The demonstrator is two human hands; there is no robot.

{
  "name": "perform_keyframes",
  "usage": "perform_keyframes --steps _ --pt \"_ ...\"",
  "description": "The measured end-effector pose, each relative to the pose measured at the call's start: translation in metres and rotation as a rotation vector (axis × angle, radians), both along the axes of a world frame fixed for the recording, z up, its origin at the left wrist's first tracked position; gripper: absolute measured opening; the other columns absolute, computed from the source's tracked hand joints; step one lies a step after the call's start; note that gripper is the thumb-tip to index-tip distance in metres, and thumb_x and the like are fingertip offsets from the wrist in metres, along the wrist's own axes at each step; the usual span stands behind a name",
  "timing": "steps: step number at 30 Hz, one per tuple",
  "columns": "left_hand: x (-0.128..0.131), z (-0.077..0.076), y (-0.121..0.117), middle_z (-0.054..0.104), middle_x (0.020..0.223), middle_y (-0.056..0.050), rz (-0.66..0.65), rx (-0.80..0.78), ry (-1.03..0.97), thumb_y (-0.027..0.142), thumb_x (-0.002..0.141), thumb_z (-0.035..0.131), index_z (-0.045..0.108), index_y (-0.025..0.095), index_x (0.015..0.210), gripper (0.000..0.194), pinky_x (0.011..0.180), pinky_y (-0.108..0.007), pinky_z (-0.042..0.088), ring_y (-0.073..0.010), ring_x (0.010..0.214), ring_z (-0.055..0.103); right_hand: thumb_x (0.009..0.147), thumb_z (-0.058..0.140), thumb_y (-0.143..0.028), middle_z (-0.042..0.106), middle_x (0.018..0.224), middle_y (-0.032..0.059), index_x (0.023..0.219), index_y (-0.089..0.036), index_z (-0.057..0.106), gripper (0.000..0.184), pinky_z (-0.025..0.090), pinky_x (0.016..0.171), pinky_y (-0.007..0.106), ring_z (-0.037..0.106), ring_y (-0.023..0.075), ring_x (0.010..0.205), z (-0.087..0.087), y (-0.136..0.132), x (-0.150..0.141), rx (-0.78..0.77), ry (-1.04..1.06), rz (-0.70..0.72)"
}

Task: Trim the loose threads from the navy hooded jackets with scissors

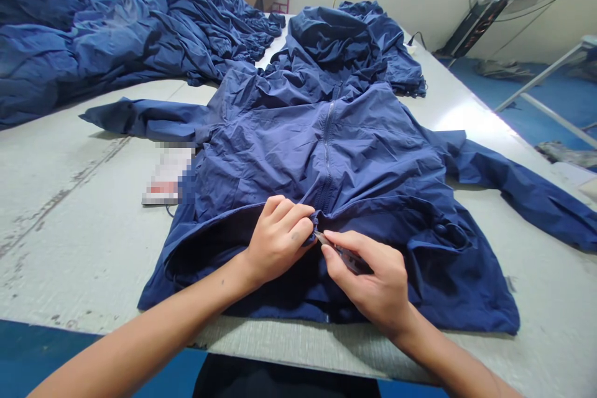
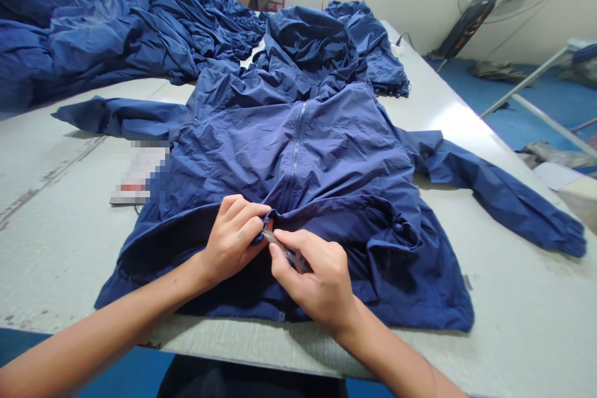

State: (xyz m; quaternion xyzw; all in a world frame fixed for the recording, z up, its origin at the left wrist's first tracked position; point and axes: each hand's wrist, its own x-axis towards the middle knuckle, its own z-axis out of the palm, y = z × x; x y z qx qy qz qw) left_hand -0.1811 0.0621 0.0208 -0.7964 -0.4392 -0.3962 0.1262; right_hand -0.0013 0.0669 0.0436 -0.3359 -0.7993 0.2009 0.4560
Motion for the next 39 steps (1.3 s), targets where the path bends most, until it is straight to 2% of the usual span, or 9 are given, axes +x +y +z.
perform_keyframes --steps 14,20,24,28,32,34,36,39 --pt "0.001 0.0 0.0 0.074 0.09 -0.007 0.017 -0.019 0.022 0.021 0.095 0.05 0.058 0.02 0.075 0.021 0.076 -0.037 0.042 -0.019 0.075 0.057 0.082 0.07 -0.014 0.076 0.073 -0.0012 0.094 -0.023 0.075 0.015 0.056 0.051 0.02 0.066 0.0105 0.05 0.0 0.001 0.001 0.076 0.013 -0.007" --pt "0.001 -0.001 0.0 0.074 0.091 -0.007 0.002 -0.01 0.005 0.02 0.094 0.052 0.056 0.02 0.075 0.02 0.075 -0.037 0.042 -0.0194 0.075 0.057 0.085 0.068 -0.015 0.077 0.073 0.0003 0.093 -0.022 0.074 0.012 0.057 0.051 0.021 0.068 0.0126 0.054 0.0 0.001 -0.001 0.087 0.015 0.003" --pt "0.002 -0.003 -0.001 0.074 0.091 -0.006 0.004 -0.008 -0.02 0.019 0.093 0.056 0.055 0.02 0.075 0.017 0.076 -0.037 0.042 -0.019 0.076 0.057 0.084 0.069 -0.016 0.076 0.072 0.0 0.091 -0.021 0.073 0.01 0.056 0.05 0.022 0.067 0.0127 0.053 -0.001 0.0 0.002 0.053 0.055 -0.085" --pt "0.003 -0.004 0.0 0.074 0.09 -0.005 0.012 -0.015 -0.031 0.017 0.09 0.059 0.054 0.02 0.074 0.017 0.077 -0.036 0.042 -0.0181 0.076 0.057 0.084 0.07 -0.02 0.075 0.079 0.0011 0.098 -0.022 0.071 0.014 0.058 0.055 0.024 0.069 0.0145 0.061 -0.005 0.0 0.007 -0.032 0.162 -0.189" --pt "0.004 -0.002 0.002 0.074 0.089 -0.005 0.02 -0.001 -0.047 0.015 0.089 0.059 0.052 0.02 0.074 0.018 0.075 -0.035 0.043 -0.0174 0.074 0.058 0.086 0.067 -0.024 0.073 0.085 0.0011 0.105 -0.024 0.067 0.019 0.06 0.062 0.024 0.07 0.0146 0.068 -0.006 0.006 0.007 -0.081 0.211 -0.202" --pt "0.003 0.003 0.001 0.073 0.09 -0.005 -0.011 0.011 -0.067 0.014 0.089 0.059 0.052 0.02 0.074 0.018 0.074 -0.035 0.045 -0.0168 0.073 0.058 0.085 0.069 -0.028 0.072 0.085 0.0006 0.108 -0.023 0.065 0.024 0.06 0.065 0.025 0.07 0.0146 0.068 -0.002 0.013 0.011 -0.08 0.114 -0.196" --pt "0.0 0.011 -0.003 0.073 0.092 -0.006 -0.094 -0.011 -0.076 0.014 0.089 0.059 0.054 0.02 0.076 0.015 0.074 -0.033 0.047 -0.0162 0.075 0.06 0.083 0.071 -0.034 0.07 0.08 -0.0007 0.116 -0.022 0.063 0.035 0.058 0.065 0.025 0.068 0.0144 0.064 0.005 0.019 0.023 -0.079 -0.072 -0.205" --pt "-0.004 0.024 -0.024 0.073 0.094 -0.009 -0.283 -0.099 0.007 0.019 0.092 0.056 0.059 0.018 0.084 0.009 0.072 -0.032 0.051 -0.0161 0.075 0.061 0.088 0.062 -0.037 0.064 0.068 -0.0042 0.138 -0.019 0.052 0.054 0.052 0.055 0.024 0.063 0.0131 0.051 0.017 0.022 0.061 -0.051 -0.392 -0.317"
